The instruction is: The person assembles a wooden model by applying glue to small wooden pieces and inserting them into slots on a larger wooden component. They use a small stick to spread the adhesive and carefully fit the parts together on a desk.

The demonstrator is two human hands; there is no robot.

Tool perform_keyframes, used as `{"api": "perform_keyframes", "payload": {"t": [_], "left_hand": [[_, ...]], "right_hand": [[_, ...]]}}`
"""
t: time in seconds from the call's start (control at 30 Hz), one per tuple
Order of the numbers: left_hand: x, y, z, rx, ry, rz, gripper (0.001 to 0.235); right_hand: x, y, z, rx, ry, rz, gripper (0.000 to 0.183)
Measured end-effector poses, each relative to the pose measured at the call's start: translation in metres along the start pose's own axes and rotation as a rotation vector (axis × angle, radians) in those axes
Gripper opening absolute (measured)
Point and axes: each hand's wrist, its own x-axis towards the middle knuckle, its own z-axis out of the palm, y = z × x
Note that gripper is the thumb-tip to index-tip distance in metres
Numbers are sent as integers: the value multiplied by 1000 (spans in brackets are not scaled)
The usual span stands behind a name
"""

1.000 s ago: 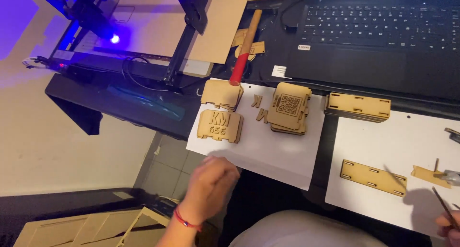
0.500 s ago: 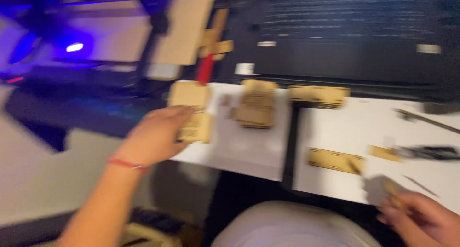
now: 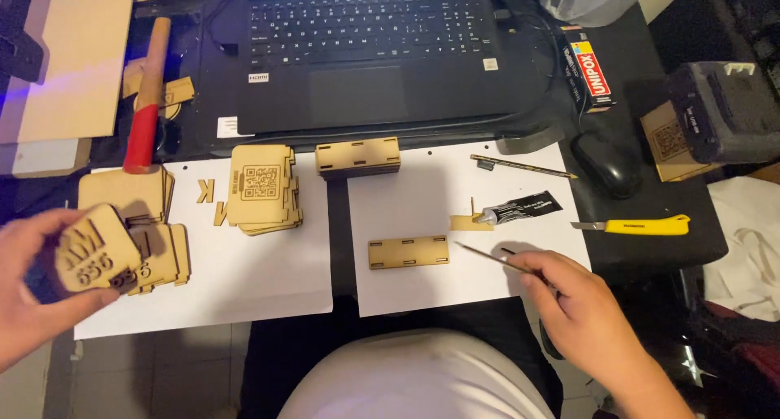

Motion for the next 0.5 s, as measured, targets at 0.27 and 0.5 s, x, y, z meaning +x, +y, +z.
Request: {"api": "perform_keyframes", "payload": {"t": [0.27, 0.5], "left_hand": [[-34, 115, 27, -809, 90, -357, 113], [-8, 210, 53, -852, -272, -381, 57]], "right_hand": [[5, 3, 4, 298, 63, 223, 37], [29, 19, -5, 120, 158, 29, 38]]}}
